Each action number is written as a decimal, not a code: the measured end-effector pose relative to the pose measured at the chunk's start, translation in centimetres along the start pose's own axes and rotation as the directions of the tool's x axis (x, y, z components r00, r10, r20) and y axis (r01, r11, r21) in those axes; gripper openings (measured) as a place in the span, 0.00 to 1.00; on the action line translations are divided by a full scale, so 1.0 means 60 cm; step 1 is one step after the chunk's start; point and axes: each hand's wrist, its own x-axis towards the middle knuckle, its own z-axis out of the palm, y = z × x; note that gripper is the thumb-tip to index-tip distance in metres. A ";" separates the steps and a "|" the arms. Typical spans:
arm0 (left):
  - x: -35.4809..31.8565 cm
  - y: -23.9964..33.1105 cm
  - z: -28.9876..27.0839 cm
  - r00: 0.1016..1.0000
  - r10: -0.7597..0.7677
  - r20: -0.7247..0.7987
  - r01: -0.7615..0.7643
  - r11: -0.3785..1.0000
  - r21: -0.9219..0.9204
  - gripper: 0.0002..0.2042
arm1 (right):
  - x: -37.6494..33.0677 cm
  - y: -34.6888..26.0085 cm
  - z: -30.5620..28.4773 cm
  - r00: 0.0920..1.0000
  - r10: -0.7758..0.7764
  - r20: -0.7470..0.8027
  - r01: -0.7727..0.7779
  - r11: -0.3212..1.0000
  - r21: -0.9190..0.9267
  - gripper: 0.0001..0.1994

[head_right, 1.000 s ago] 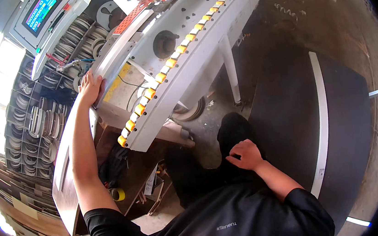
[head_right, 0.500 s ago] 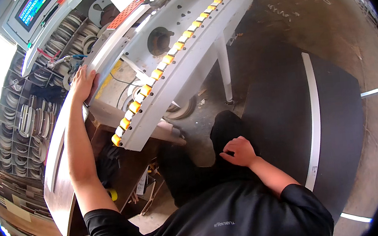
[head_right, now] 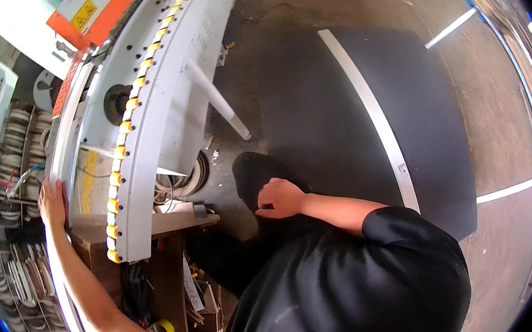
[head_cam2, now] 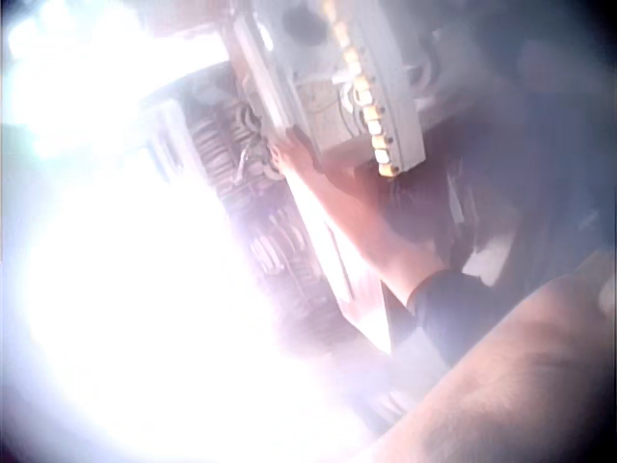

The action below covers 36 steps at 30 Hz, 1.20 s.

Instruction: The person feeds white rectangular wood planks into a conveyor-based processing machine one at a time, then collects the processed pieces and stacks them on a nearby metal table. The person also moves a dark rectangular board and organizes the finished planks into a neat pile.

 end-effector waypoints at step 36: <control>-0.009 0.010 -0.008 0.999 0.023 -0.038 -0.025 0.998 -0.060 0.31 | 0.004 0.006 0.002 1.000 0.014 0.021 -0.015 1.000 0.017 0.15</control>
